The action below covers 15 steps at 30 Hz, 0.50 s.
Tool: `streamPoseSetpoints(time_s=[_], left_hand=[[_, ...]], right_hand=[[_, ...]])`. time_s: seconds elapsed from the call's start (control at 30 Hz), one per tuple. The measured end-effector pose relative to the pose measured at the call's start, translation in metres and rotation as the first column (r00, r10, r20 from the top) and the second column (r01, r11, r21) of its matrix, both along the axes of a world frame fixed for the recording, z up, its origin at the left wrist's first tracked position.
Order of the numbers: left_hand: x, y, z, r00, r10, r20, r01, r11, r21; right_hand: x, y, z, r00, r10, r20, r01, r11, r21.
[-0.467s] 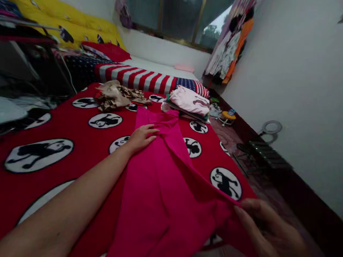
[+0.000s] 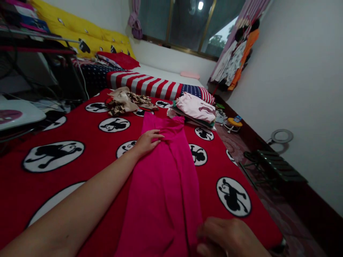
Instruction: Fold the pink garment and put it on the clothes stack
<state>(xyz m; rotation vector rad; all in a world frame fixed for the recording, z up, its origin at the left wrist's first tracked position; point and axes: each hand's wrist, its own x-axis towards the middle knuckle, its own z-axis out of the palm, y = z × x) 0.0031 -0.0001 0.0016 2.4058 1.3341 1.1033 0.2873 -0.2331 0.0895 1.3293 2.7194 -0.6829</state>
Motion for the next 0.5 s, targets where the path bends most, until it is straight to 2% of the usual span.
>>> streamPoseSetpoints(time_s=[0.13,0.3,0.37,0.5], left_hand=[[0.004,-0.001,0.003,0.998,0.055,-0.011,-0.055,0.998,-0.018],[0.009,0.0,0.009,0.989,0.144,-0.015,-0.145,0.989,-0.037],[0.011,0.003,0.013,0.986,0.165,0.038,-0.163,0.985,-0.052],[0.011,0.01,0.023,0.959,0.185,0.215,-0.159,0.978,-0.132]], right_hand=[[-0.017,0.023,-0.002,0.976,-0.217,0.034,0.214,0.974,0.073],[-0.031,0.041,-0.026,0.932,-0.273,0.239,0.255,0.961,0.107],[-0.031,0.047,-0.026,0.938,-0.284,0.2,0.266,0.957,0.112],[-0.029,0.052,-0.014,0.934,-0.351,-0.071,0.353,0.936,0.008]])
